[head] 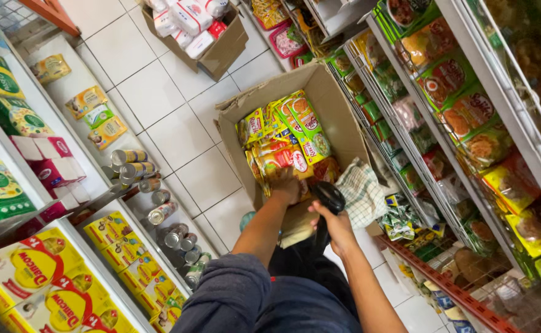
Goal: The person uses a handheld scanner to scan individual packets of food seasoning taken from a cardboard box, then places the scanned items onto a grocery store shelf.
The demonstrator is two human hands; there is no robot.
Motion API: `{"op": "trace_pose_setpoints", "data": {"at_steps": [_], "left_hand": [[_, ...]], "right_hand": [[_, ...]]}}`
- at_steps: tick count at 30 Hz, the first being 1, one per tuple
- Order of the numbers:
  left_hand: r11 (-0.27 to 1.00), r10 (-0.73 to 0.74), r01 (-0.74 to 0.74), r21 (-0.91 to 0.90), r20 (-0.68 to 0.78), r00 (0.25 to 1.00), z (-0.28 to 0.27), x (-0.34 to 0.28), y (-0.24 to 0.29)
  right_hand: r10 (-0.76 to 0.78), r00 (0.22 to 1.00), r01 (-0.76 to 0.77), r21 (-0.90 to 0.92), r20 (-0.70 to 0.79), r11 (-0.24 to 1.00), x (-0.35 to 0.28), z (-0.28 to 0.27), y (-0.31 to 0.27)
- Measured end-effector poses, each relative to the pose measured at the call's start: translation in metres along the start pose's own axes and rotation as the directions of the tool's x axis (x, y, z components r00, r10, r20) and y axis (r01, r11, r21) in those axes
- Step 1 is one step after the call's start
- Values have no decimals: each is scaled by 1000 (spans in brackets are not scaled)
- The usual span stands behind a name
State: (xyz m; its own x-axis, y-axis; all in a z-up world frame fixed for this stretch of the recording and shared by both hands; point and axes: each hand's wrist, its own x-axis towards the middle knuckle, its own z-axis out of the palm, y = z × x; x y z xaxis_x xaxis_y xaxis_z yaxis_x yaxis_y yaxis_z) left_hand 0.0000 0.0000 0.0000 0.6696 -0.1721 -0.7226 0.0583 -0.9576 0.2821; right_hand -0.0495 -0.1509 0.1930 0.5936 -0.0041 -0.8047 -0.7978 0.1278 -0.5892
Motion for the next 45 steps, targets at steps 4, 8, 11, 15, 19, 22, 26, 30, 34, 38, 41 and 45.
{"op": "trace_pose_setpoints", "data": {"at_steps": [4, 8, 11, 15, 19, 22, 26, 30, 34, 38, 41, 45], "left_hand": [[997, -79, 80, -2, 114, 990, 12, 2, 3], [987, -162, 163, -11, 38, 986, 33, 18, 16], [978, -206, 205, 39, 43, 978, 40, 28, 26], [986, -138, 135, 95, 35, 990, 38, 27, 20], [995, -100, 100, -2, 3, 995, 12, 30, 4], [933, -158, 58, -355, -259, 953, -7, 20, -16], [686, -278, -83, -723, -366, 888, -61, -30, -18], [430, -325, -73, -900, -230, 918, -117, -100, -10], [-251, -1, -345, -904, -357, 934, -124, -132, -11], [-593, 209, -198, -780, -387, 898, -102, -158, -7], [-579, 194, -277, -766, -460, 866, -107, -176, 5], [-568, 64, -113, -815, -180, 982, -118, -202, 18]], "right_hand": [[19, 1000, -19, -17, 3, 1000, -2, 1, -3], [35, 999, -35, -23, 3, 999, -4, -1, -6], [17, 1000, -17, -5, 13, 1000, -4, -2, -4], [13, 1000, -14, 26, 16, 1000, -6, -3, -4], [2, 1000, -2, 32, 22, 999, -10, -3, -5], [-2, 999, 1, 40, 34, 999, -9, -3, -3], [-29, 999, 26, 73, 45, 997, -7, -5, 1], [-59, 998, 59, 170, -6, 984, -12, -8, -1], [-212, 974, 225, 220, -83, 949, -22, -15, -13], [-444, 896, 419, 321, 8, 850, -35, -19, -28], [-498, 866, 442, 397, 45, 804, -49, -21, -33], [-557, 829, 535, 211, 55, 818, -53, -30, -36]]}}
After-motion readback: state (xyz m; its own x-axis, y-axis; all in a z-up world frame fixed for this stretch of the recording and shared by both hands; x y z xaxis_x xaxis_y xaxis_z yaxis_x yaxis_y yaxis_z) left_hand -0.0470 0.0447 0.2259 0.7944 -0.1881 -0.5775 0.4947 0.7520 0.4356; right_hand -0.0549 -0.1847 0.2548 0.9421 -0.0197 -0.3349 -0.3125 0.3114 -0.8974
